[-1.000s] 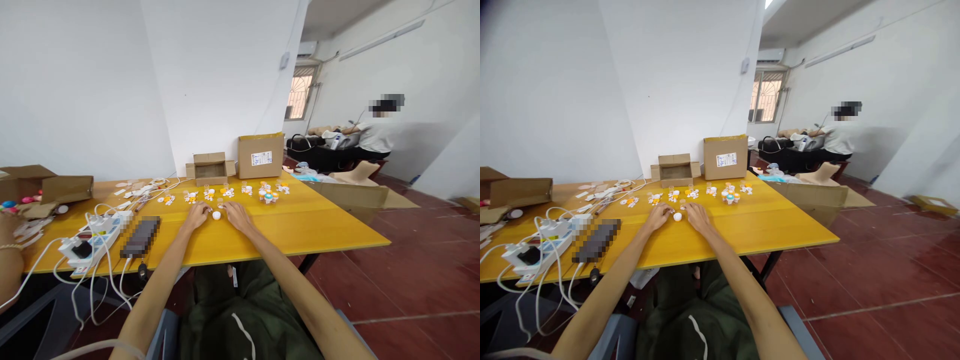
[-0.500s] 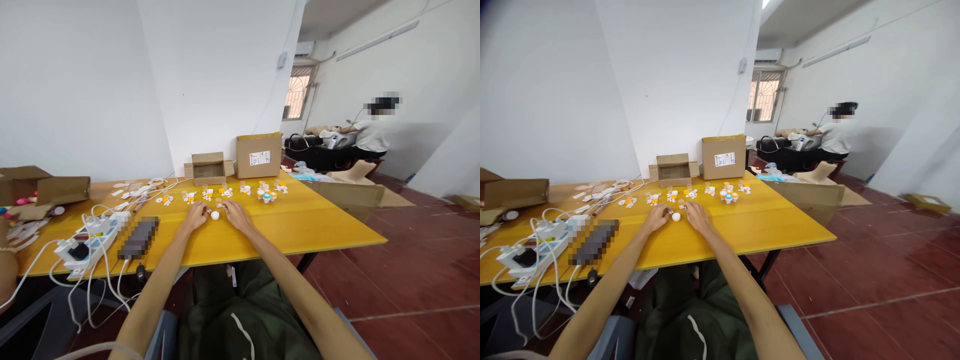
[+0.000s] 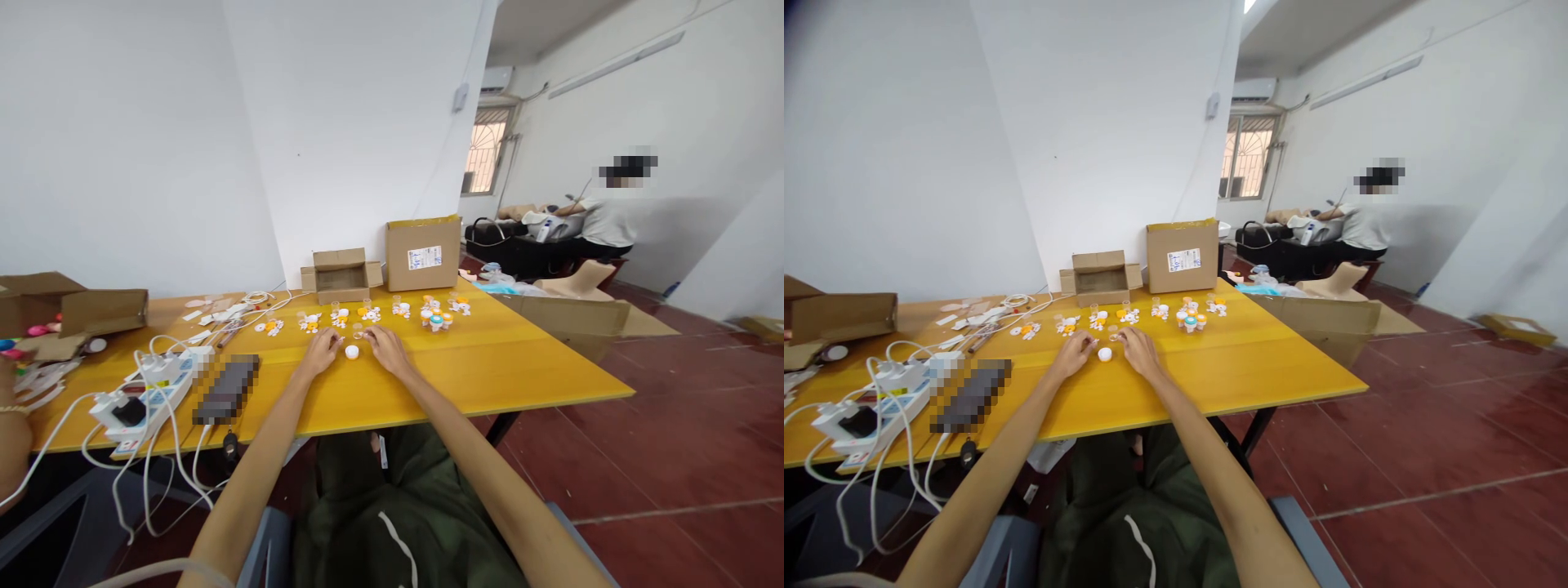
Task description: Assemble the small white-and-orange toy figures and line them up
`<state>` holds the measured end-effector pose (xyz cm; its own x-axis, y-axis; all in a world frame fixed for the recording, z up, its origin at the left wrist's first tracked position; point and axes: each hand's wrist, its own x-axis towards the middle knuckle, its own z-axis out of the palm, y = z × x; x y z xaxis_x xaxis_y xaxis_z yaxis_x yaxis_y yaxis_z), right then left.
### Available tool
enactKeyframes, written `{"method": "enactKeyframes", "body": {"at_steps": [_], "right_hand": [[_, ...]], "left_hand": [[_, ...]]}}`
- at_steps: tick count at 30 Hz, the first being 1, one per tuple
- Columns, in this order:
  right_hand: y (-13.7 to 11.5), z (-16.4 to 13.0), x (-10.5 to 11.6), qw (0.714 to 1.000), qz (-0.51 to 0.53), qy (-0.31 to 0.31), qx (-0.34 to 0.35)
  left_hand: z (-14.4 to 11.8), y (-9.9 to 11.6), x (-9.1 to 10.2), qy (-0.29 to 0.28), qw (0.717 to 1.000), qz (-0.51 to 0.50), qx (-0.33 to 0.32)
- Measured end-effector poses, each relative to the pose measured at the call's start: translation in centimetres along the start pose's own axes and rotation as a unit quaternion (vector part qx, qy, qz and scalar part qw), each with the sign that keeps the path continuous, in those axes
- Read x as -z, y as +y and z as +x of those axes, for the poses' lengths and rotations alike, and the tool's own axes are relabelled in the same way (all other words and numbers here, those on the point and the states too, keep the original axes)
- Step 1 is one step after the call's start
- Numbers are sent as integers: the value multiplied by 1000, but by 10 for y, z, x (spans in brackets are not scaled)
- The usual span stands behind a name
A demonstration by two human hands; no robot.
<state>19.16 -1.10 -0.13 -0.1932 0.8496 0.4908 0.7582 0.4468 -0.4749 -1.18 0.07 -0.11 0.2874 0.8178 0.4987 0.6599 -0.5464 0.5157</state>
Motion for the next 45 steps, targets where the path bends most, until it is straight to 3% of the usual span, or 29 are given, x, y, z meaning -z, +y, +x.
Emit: {"method": "enactKeyframes", "body": {"at_steps": [11, 21, 34, 42, 45], "right_hand": [[2, 2, 1, 994, 103, 42, -3], [17, 9, -10, 973, 221, 64, 7], [12, 2, -11, 989, 138, 46, 29], [16, 5, -10, 979, 186, 78, -19], [19, 6, -12, 975, 201, 83, -36]], "left_hand": [[1, 8, 2, 40, 996, -69, 35], [3, 6, 0, 73, 990, -117, -20], [-1, -3, -5, 28, 998, -38, -42], [-4, 1, -5, -68, 988, 44, -131], [-3, 0, -4, -75, 986, 57, -136]]}}
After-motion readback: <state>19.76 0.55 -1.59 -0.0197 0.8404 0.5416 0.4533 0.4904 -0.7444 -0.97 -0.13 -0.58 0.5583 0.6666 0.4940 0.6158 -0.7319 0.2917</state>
